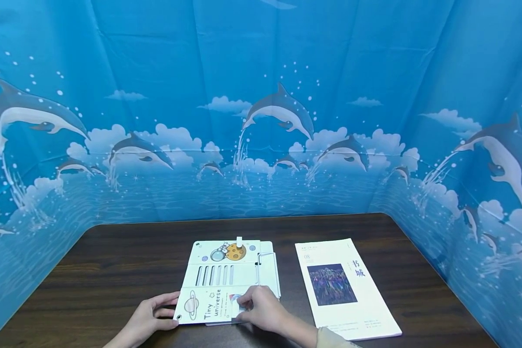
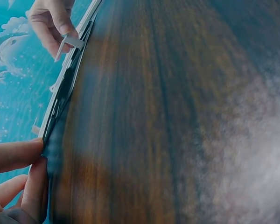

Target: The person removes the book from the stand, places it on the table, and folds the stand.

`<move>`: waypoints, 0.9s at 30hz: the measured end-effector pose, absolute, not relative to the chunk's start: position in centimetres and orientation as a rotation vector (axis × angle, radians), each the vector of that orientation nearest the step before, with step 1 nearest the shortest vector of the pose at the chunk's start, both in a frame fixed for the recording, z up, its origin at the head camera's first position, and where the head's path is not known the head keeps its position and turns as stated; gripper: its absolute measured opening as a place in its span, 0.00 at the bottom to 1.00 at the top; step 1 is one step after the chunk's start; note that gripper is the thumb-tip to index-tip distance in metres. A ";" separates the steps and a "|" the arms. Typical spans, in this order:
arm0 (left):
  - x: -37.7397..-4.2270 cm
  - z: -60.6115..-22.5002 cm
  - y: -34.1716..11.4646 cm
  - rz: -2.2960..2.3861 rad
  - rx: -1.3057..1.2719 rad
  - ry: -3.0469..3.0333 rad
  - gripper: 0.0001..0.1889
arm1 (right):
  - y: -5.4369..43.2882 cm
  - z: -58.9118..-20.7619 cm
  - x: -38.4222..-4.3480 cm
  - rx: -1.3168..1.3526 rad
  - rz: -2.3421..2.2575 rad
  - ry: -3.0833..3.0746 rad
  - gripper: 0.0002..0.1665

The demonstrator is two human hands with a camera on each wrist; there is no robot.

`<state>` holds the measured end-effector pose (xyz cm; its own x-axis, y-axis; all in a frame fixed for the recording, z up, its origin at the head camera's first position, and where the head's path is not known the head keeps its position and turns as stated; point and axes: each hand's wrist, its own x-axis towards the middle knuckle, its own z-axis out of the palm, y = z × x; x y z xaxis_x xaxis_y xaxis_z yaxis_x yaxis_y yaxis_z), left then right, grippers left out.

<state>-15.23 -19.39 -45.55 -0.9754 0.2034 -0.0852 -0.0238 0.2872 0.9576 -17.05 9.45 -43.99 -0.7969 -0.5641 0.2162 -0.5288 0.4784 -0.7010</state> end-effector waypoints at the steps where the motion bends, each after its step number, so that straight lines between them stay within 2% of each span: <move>1: -15.3 -45.6 -19.4 1.764 0.172 2.360 0.35 | 9.4 -44.0 -17.1 -1.000 -1.228 2.675 0.14; 11: -15.4 -45.8 -19.4 1.748 0.154 2.384 0.35 | 9.0 -43.2 -18.3 -1.028 -1.128 2.624 0.14; 21: -15.3 -45.4 -19.3 1.769 0.167 2.370 0.35 | 9.5 -43.4 -18.3 -0.986 -1.250 2.563 0.14; 27: -15.3 -45.5 -19.4 1.767 0.181 2.355 0.35 | 10.1 -42.9 -19.8 -1.014 -1.200 2.513 0.14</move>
